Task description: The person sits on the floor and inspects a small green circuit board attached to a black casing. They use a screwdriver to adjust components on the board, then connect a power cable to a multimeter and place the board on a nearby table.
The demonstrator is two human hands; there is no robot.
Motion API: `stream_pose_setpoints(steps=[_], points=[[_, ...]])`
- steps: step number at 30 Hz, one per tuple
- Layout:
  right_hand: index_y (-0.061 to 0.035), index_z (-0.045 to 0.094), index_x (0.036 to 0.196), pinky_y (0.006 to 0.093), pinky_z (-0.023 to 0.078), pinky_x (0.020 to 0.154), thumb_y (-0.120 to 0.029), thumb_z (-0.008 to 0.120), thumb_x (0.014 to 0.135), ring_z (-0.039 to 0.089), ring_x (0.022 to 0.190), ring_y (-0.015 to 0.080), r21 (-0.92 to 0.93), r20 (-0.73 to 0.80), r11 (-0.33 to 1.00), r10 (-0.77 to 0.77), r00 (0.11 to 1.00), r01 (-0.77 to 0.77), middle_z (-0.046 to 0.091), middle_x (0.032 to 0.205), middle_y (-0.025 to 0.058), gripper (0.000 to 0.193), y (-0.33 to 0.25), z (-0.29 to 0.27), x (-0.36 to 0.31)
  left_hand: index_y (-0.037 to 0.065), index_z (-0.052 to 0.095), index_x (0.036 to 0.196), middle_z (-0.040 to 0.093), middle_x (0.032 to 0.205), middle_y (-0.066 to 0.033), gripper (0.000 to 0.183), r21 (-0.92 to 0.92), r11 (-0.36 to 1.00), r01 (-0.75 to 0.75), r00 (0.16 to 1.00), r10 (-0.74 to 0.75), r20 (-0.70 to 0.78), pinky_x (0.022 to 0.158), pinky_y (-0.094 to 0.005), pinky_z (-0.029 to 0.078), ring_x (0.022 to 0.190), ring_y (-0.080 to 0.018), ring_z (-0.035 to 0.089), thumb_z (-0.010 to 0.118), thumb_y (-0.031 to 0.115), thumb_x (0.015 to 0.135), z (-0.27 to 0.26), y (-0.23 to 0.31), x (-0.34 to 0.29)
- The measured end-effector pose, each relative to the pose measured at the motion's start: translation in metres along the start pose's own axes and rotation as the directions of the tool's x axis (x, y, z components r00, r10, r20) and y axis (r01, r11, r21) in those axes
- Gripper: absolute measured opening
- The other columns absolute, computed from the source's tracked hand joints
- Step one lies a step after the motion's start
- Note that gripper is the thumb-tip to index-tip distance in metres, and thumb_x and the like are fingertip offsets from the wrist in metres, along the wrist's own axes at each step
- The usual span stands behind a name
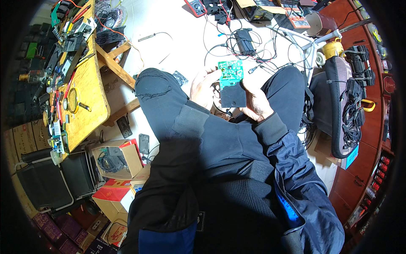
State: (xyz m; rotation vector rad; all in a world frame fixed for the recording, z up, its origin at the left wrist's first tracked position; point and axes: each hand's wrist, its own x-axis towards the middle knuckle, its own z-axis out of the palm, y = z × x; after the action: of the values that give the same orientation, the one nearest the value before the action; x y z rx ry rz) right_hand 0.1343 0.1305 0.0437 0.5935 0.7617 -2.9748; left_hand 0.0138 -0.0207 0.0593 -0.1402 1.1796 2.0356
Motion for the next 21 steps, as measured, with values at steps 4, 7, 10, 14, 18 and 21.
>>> stream_pose_setpoints(steps=[4, 7, 10, 14, 18, 21], points=[[-0.0039, 0.048, 0.147, 0.0459, 0.057, 0.101, -0.028, 0.060, 0.105, 0.066, 0.119, 0.0269, -0.023, -0.041, 1.000, -0.002, 0.999, 0.001, 0.064, 0.135, 0.0142, 0.049, 0.003, -0.005, 0.002, 0.004, 0.064, 0.112, 0.066, 0.096, -0.0042, 0.016, 0.034, 0.999, 0.012, 1.000, -0.012, -0.010, 0.062, -0.0250, 0.050, 0.080, -0.0122, 0.064, 0.066, 0.012, 0.099, 0.005, 0.003, -0.001], [-0.0037, 0.050, 0.145, 0.0447, 0.057, 0.101, -0.025, 0.062, 0.104, 0.066, 0.120, 0.0257, -0.032, -0.037, 0.999, -0.006, 0.999, 0.005, 0.064, 0.135, 0.0132, 0.049, 0.004, -0.007, 0.004, 0.006, 0.064, 0.110, 0.065, 0.094, -0.0027, 0.014, 0.001, 1.000, -0.001, 0.999, 0.001, -0.034, 0.055, -0.0239, 0.046, 0.074, -0.0106, 0.061, 0.066, 0.013, 0.099, 0.010, 0.002, -0.002], [-0.0031, 0.051, 0.145, 0.0437, 0.057, 0.102, -0.023, 0.064, 0.103, 0.065, 0.119, 0.0246, -0.045, -0.033, 0.998, -0.043, 0.999, 0.041, 0.064, 0.133, 0.0125, 0.049, 0.005, -0.004, 0.005, 0.006, 0.064, 0.110, 0.065, 0.093, -0.0016, 0.015, -0.001, 1.000, 0.015, 0.999, -0.015, -0.043, 0.054, -0.0232, 0.044, 0.072, -0.0102, 0.060, 0.067, 0.014, 0.099, 0.009, 0.002, -0.003], [-0.0026, 0.052, 0.143, 0.0421, 0.055, 0.102, -0.021, 0.066, 0.101, 0.065, 0.118, 0.0229, -0.056, 0.036, 0.996, -0.072, 0.997, 0.074, 0.065, 0.131, 0.0117, 0.048, 0.001, 0.006, -0.001, 0.006, 0.064, 0.110, 0.064, 0.091, -0.0011, 0.017, -0.032, 0.999, 0.031, 0.999, -0.032, -0.007, 0.053, -0.0232, 0.044, 0.070, -0.0094, 0.058, 0.067, 0.017, 0.099, 0.005, 0.003, -0.002], [-0.0021, 0.058, 0.130, 0.0397, 0.056, 0.100, -0.011, 0.071, 0.097, 0.066, 0.113, 0.0208, -0.015, -0.045, 0.998, -0.054, 0.998, 0.053, 0.065, 0.126, 0.0110, 0.037, -0.001, 0.012, -0.003, 0.006, 0.064, 0.111, 0.062, 0.088, 0.0003, 0.020, 0.030, 1.000, 0.008, 1.000, -0.008, 0.002, 0.052, -0.0229, 0.043, 0.067, -0.0081, 0.055, 0.068, 0.022, 0.099, 0.002, 0.003, -0.001], [-0.0026, 0.058, 0.130, 0.0395, 0.055, 0.101, -0.012, 0.072, 0.097, 0.065, 0.114, 0.0203, -0.013, -0.057, 0.999, -0.046, 0.997, 0.045, 0.065, 0.125, 0.0101, 0.037, -0.001, 0.010, -0.002, 0.006, 0.064, 0.112, 0.061, 0.086, 0.0013, 0.023, 0.111, 0.993, -0.025, 1.000, 0.025, 0.001, 0.051, -0.0226, 0.042, 0.066, -0.0075, 0.054, 0.067, 0.025, 0.100, 0.001, 0.000, 0.000]])
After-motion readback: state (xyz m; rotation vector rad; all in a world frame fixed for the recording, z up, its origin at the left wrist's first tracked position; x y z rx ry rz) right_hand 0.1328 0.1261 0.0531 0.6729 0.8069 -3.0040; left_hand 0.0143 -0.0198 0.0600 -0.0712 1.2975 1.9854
